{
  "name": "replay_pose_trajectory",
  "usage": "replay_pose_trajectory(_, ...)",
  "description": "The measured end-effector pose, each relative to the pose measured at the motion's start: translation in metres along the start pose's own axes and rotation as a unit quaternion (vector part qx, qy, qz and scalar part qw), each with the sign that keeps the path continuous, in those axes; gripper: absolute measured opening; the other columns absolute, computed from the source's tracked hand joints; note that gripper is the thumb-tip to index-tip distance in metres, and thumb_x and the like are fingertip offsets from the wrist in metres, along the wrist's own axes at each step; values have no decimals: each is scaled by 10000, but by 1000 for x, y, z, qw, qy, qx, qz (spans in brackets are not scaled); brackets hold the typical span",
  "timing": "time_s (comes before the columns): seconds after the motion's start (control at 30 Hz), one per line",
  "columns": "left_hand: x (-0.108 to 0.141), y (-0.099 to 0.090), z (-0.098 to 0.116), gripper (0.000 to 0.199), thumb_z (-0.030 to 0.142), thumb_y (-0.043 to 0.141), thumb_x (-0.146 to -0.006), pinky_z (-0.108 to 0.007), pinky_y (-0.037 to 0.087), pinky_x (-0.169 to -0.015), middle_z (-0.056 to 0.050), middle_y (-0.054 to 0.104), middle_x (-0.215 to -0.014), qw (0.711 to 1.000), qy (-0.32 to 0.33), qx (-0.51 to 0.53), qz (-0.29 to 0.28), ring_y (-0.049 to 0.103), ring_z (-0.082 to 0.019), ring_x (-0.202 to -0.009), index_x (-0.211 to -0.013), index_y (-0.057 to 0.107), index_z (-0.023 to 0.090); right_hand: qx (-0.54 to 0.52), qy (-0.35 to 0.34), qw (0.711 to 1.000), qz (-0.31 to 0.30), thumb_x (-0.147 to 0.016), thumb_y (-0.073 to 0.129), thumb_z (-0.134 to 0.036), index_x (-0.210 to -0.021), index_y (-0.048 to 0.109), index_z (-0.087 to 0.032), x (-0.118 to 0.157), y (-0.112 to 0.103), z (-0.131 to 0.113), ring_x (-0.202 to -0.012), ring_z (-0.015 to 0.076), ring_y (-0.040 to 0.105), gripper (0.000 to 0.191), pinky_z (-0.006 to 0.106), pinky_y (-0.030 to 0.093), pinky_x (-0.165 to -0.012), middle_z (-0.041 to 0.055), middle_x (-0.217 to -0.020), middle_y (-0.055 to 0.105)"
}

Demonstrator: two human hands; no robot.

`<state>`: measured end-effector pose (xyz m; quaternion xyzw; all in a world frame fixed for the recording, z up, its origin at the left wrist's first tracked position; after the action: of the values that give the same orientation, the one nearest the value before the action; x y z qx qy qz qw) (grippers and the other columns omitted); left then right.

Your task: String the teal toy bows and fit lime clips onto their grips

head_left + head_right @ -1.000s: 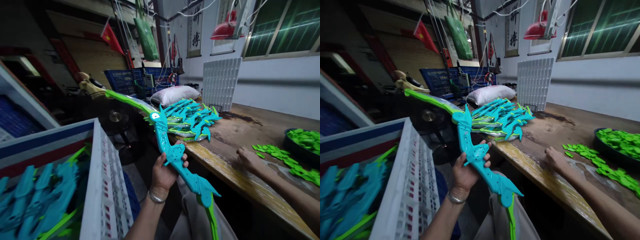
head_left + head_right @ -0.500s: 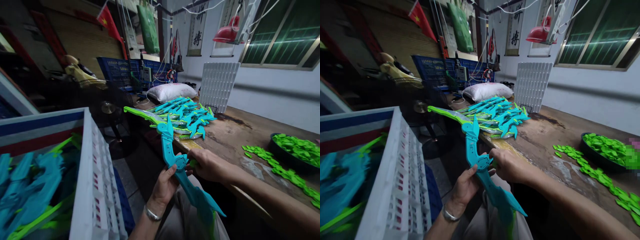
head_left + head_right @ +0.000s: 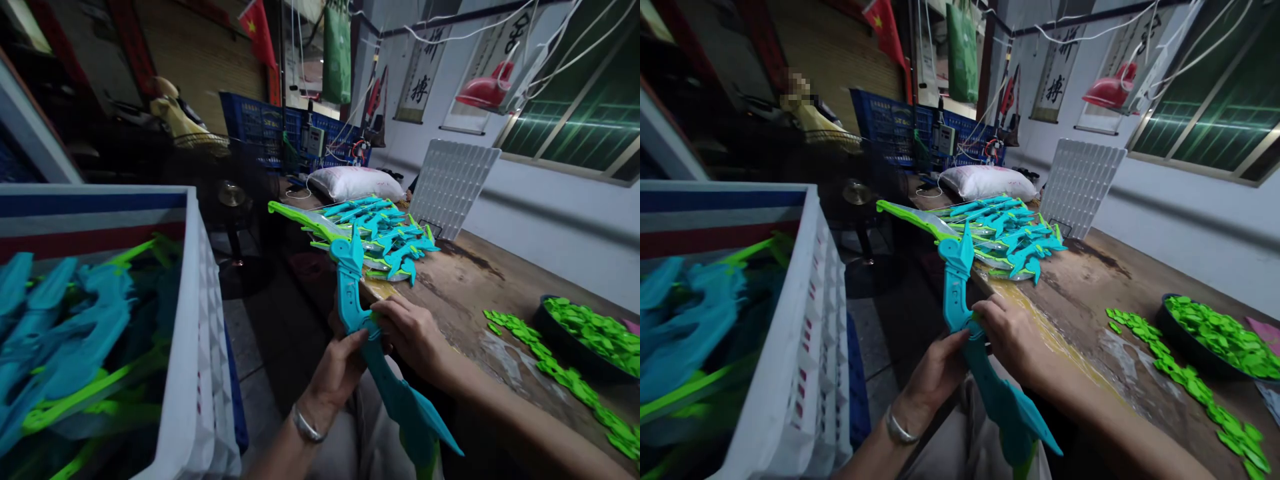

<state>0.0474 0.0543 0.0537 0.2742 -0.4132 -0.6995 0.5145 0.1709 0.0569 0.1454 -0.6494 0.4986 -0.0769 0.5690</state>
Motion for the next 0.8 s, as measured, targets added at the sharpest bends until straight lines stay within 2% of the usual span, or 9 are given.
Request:
replay_pose_trajectory(0.03,1,0,2,366,275,892,-716,-402,592,-901,-61,794,-940,1000,3,-15,-4,750,-269,-912,-1049,778,173,18,-17,999,-19,-993,512,-163,-1102,664,-196,-1,-2,-2,-760,184,673,190,276,509,-665,73,-949,699)
replay_pose_trajectory(0.1,3,0,6,382,280,883,-744,-367,598,-854,-54,790,-953,999,6,-41,-4,751,-236,-853,-1096,764,191,14,-6,998,-59,-985,574,-171,-1140,664,-206,-4,-8,-2,-719,171,674,183,257,495,-651,52,-916,713)
replay_pose_trajectory(0.2,6,0,9,329,297,892,-736,-376,597,-860,-60,790,-947,999,0,-50,-2,755,-246,-851,-1017,766,181,-46,32,995,-83,-968,658,-215,-1020,705,-216,-11,-17,0,-651,146,662,70,225,483,-632,-3,-779,697)
replay_pose_trajectory(0.33,8,3,10,387,297,907,-715,-391,590,-896,-85,791,-993,999,-6,-48,-5,749,-298,-981,-1048,754,171,-91,2,992,-89,-990,645,-212,-924,756,-206,-17,-22,-1,-754,142,667,129,223,490,-695,19,-868,681)
replay_pose_trajectory(0.47,8,7,8,539,313,886,-754,-371,595,-871,-95,782,-1064,997,3,-73,-9,738,-296,-1025,-1235,681,180,-39,-27,997,-61,-962,665,-112,-931,774,-202,-18,-19,-3,-797,139,639,145,224,469,-723,26,-908,631)
replay_pose_trajectory(0.57,6,8,6,595,309,854,-796,-357,594,-853,-110,779,-1070,995,8,-95,-29,733,-291,-1031,-1327,627,163,0,-39,996,-75,-945,669,-60,-942,746,-189,-19,-19,-3,-777,135,616,150,222,446,-704,17,-890,621)
replay_pose_trajectory(0.73,6,10,6,566,341,825,-828,-349,588,-848,-116,780,-1061,991,15,-125,-48,735,-280,-1005,-1325,641,145,23,-72,991,-109,-930,642,-2,-863,681,-168,-20,-29,-6,-749,129,591,183,215,429,-671,12,-861,610)
replay_pose_trajectory(0.8,6,10,7,540,355,823,-828,-345,583,-872,-107,773,-1114,991,18,-125,-51,721,-279,-1048,-1306,661,162,42,-76,987,-136,-921,669,-16,-914,684,-170,-18,-31,-8,-772,136,600,154,221,439,-680,22,-905,612)
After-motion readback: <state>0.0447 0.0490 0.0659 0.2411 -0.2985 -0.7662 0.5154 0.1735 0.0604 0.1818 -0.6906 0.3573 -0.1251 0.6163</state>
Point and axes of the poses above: each hand's wrist, its own x-axis away from the middle knuckle, its own y-axis out of the palm, z = x × y, the point moved 3 cm from there along -x, towards the middle knuckle
